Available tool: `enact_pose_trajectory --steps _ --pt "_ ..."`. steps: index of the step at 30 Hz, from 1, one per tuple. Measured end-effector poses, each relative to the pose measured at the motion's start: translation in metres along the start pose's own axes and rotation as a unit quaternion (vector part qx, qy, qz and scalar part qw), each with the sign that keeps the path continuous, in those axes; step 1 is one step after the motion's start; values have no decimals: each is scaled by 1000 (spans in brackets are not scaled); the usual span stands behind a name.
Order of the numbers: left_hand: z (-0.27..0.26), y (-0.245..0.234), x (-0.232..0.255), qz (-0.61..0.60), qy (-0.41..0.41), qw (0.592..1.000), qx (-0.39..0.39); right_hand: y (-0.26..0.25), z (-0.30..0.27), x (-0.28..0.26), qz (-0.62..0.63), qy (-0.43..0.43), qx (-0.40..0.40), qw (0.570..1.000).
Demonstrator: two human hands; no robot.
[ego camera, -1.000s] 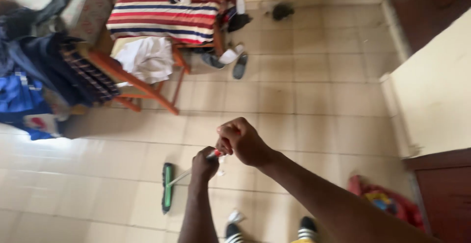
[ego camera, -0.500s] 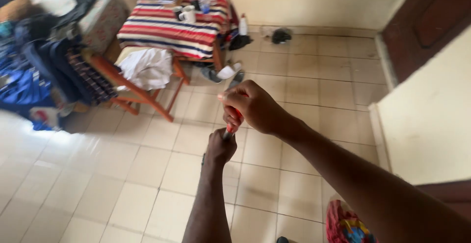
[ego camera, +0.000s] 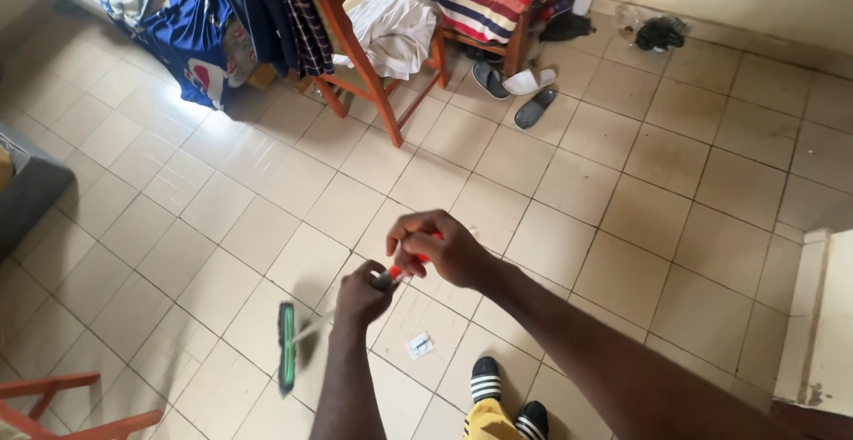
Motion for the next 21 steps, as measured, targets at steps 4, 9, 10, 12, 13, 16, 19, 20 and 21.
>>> enact_pose_trajectory --steps 4,9,10,12,13,16,19,20,21 --pt "14 49 -23 -42 -20 996 -75 -19 10 19 17 43 11 999" --pt "49 105 49 -116 189 975 11 -101 10 -34 -21 68 84 994" --pt "51 102 81 -120 199 973 5 -114 7 -55 -26 66 95 993" --pt "52 94 143 -160 207 965 -9 -138 -4 -98 -129 70 123 981" --pt "51 90 168 -163 217 962 -14 -143 -10 -115 -133 68 134 980" --pt "54 77 229 -185 196 961 -61 -153 -19 -167 -151 64 174 971" --pt "64 70 249 -263 166 940 -139 -136 -8 -202 -213 70 201 954" --pt "71 66 247 -220 193 952 -92 -125 1 -209 -230 48 170 957" --pt "79 61 244 -176 220 959 -45 -113 10 -215 -245 27 139 959"
Point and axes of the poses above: each hand's wrist, its own z-axis towards the middle knuckle, its own y-axis out of the palm, x = y × z, the point moved 2 cm from there along z, towards the middle knuckle, and after that the axes turned 4 degrees about x, right-handed, at the moved point
